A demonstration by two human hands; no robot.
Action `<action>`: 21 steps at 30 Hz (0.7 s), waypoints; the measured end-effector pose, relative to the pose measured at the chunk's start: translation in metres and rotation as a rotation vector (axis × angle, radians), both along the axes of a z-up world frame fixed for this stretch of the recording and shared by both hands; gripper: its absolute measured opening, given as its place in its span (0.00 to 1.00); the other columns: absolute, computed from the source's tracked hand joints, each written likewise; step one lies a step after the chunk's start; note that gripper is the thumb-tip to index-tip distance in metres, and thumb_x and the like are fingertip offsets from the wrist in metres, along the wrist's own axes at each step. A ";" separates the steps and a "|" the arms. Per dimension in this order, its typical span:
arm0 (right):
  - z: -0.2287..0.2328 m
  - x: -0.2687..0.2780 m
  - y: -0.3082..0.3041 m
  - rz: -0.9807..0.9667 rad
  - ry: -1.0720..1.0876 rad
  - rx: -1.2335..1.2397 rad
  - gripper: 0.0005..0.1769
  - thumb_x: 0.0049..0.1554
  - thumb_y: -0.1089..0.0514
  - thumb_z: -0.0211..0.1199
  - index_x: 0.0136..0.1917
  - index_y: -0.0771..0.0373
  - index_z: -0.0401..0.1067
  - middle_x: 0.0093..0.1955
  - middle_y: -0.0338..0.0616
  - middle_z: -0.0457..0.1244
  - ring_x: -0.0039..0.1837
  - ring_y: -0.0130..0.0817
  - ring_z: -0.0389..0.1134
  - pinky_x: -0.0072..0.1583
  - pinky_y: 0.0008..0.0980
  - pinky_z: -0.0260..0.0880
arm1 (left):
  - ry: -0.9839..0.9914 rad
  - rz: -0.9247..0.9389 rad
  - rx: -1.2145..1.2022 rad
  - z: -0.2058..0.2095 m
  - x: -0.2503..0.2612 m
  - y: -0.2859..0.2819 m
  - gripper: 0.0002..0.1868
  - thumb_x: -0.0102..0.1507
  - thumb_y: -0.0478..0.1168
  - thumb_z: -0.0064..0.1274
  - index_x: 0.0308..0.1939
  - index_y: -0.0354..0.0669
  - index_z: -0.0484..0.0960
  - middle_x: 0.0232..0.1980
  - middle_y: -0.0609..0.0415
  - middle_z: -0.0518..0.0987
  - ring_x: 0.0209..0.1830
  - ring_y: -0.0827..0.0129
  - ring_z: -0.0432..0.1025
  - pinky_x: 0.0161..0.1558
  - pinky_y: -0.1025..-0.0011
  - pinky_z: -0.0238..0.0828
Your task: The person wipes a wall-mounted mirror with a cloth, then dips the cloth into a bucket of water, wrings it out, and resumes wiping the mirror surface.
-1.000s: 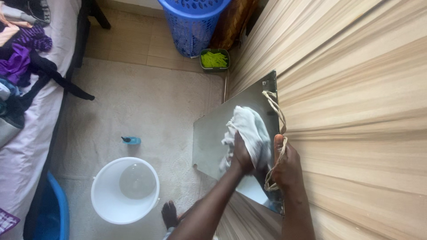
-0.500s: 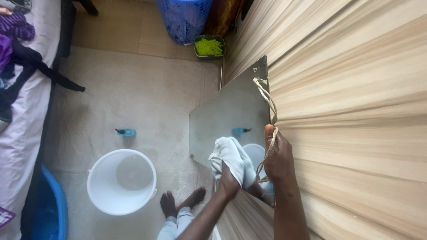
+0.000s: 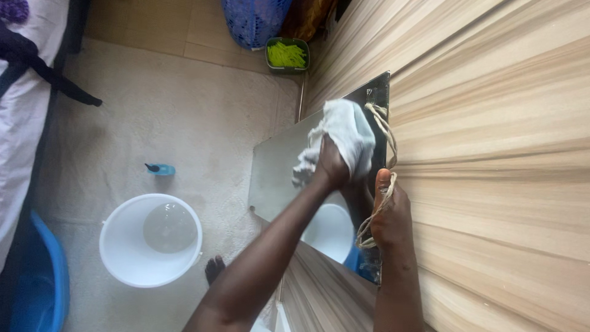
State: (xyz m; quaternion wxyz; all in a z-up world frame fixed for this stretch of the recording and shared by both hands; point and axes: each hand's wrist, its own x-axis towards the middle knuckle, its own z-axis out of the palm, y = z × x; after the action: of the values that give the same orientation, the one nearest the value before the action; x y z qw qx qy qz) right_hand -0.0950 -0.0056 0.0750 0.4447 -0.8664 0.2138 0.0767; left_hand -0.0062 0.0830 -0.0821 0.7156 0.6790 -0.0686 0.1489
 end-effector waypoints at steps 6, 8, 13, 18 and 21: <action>0.009 0.000 0.011 -0.058 0.089 0.030 0.40 0.58 0.19 0.38 0.33 0.58 0.60 0.27 0.31 0.48 0.30 0.24 0.47 0.32 0.31 0.47 | 0.011 0.076 0.075 -0.028 0.055 0.013 0.28 0.74 0.47 0.41 0.74 0.36 0.59 0.77 0.39 0.63 0.83 0.50 0.56 0.84 0.53 0.44; 0.013 -0.001 0.017 -0.026 0.039 0.051 0.41 0.58 0.19 0.39 0.33 0.59 0.60 0.27 0.31 0.48 0.31 0.23 0.48 0.32 0.31 0.47 | -0.036 0.101 0.119 -0.024 0.052 0.018 0.27 0.73 0.45 0.43 0.73 0.36 0.61 0.77 0.39 0.63 0.83 0.51 0.56 0.84 0.52 0.43; 0.013 0.001 0.022 0.012 0.003 -0.001 0.42 0.59 0.20 0.37 0.33 0.61 0.63 0.26 0.32 0.50 0.30 0.24 0.50 0.31 0.32 0.48 | -0.301 0.077 0.242 -0.014 0.036 0.008 0.24 0.73 0.42 0.45 0.71 0.38 0.65 0.76 0.42 0.66 0.83 0.51 0.57 0.84 0.51 0.42; 0.010 0.000 0.022 -0.032 0.104 0.019 0.40 0.64 0.27 0.36 0.36 0.64 0.64 0.27 0.35 0.49 0.31 0.27 0.48 0.33 0.33 0.46 | -0.450 0.143 0.533 -0.006 0.041 0.011 0.22 0.72 0.40 0.48 0.70 0.42 0.68 0.76 0.43 0.67 0.84 0.52 0.57 0.85 0.48 0.39; 0.010 -0.004 0.023 0.058 -0.042 0.012 0.40 0.65 0.27 0.40 0.36 0.66 0.64 0.29 0.34 0.50 0.34 0.23 0.49 0.35 0.31 0.49 | -0.214 -0.068 0.003 0.010 0.010 0.019 0.30 0.71 0.41 0.47 0.74 0.31 0.64 0.77 0.35 0.65 0.82 0.42 0.55 0.82 0.50 0.42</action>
State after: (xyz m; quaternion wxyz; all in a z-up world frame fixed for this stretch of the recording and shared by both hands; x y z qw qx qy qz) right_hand -0.0988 0.0174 0.0854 0.4520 -0.8710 0.1785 0.0728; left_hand 0.0041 0.1016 -0.0716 0.7078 0.6575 -0.1677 0.1963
